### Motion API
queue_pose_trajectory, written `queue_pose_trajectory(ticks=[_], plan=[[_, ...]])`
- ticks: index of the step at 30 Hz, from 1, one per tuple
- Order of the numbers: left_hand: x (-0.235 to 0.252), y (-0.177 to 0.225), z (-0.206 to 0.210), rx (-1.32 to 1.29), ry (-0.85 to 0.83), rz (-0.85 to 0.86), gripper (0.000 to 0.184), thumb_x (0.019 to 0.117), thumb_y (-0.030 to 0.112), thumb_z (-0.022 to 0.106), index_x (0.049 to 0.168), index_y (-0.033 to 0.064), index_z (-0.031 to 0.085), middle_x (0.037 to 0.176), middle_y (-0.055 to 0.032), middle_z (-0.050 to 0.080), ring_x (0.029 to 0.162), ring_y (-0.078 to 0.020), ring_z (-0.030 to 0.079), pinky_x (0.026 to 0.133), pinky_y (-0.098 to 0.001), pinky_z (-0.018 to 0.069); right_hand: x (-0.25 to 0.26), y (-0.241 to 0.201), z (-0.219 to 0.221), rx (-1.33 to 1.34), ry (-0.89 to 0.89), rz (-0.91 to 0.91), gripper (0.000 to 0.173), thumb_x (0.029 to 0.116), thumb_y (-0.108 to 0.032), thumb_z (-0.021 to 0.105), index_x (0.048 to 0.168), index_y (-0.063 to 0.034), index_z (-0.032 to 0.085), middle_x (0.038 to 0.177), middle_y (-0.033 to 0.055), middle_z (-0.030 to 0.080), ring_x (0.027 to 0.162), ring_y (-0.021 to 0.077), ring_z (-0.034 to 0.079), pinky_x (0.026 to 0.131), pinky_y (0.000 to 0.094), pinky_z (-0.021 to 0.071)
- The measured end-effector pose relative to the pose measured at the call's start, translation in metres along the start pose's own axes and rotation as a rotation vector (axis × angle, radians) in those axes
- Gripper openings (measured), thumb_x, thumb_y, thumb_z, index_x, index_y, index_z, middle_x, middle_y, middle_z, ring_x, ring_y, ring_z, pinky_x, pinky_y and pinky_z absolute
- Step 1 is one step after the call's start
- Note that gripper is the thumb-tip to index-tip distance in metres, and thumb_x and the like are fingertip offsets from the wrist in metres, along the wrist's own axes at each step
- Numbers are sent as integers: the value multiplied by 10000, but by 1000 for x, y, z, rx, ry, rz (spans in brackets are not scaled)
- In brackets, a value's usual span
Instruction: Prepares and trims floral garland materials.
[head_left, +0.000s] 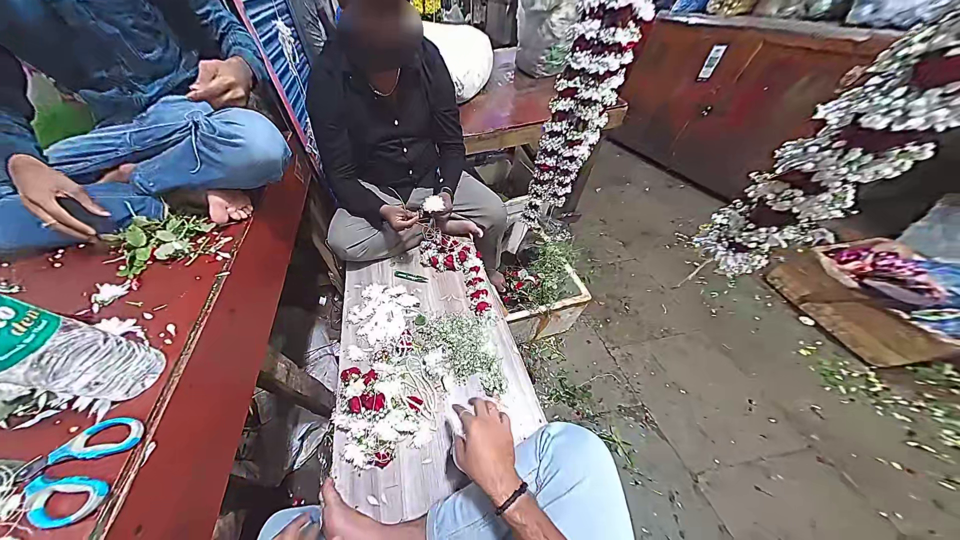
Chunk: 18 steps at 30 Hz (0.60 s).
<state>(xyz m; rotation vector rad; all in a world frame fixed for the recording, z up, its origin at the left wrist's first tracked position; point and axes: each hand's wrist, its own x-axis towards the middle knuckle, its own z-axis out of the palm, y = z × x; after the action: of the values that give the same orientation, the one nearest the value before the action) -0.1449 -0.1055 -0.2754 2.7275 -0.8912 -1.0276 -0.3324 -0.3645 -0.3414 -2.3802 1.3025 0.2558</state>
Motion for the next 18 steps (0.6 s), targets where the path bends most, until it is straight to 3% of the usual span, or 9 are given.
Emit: queue_pose_trajectory(ticks=[3,6,9,11,13,15,18], plan=[[17,30,36,-99,-62,234,427,942,412,675,1161,55,762,1391,-163,626,1380,-387,498,1173,-589,358,0,-9,35,-33,-379,79,523,764,-425,777,1190,-126,726,1371,233,586,1202,468,579,888,680,496],[27,65,54,-332,-141,417,339,955,337,688,1116,50,769,1294,-129,684,1264,-266,615,1119,-476,463,5,-13,56,-111,-490,127,497,675,-340,831,1104,-107,741,1380,232,569,1156,474,594,806,641,546],[31,83,61,-603,-124,420,266,939,231,715,1094,17,752,1220,-144,705,1162,-224,669,1031,-420,540,5,-4,48,105,-408,41,529,659,-317,838,1150,-160,719,1262,165,627,1076,382,644,796,586,567],[37,87,56,-797,-89,296,339,952,182,695,1217,-27,681,1239,-188,678,1118,-251,686,985,-434,572,8,-1,38,467,-295,-130,681,696,-273,871,1331,-182,643,1279,88,655,1123,260,658,937,510,560],[38,85,52,-974,-150,161,462,992,209,639,1379,-26,551,1275,-214,654,1094,-283,691,932,-462,586,-1,-11,30,628,-200,-352,795,720,-235,871,1449,-195,556,1367,40,631,1229,191,620,1053,454,530],[38,81,49,-1049,-232,110,573,991,259,656,1463,-1,459,1256,-210,653,1034,-271,702,880,-450,604,-12,-28,25,592,-106,-558,805,734,-185,862,1474,-192,547,1382,57,625,1263,220,601,1070,473,515],[41,73,50,-1064,-171,97,629,857,194,805,1362,-32,504,1114,-178,708,948,-229,725,833,-415,625,-16,-45,38,635,-54,-772,885,686,-88,856,1498,-180,518,1397,70,609,1311,232,562,1121,462,477]])
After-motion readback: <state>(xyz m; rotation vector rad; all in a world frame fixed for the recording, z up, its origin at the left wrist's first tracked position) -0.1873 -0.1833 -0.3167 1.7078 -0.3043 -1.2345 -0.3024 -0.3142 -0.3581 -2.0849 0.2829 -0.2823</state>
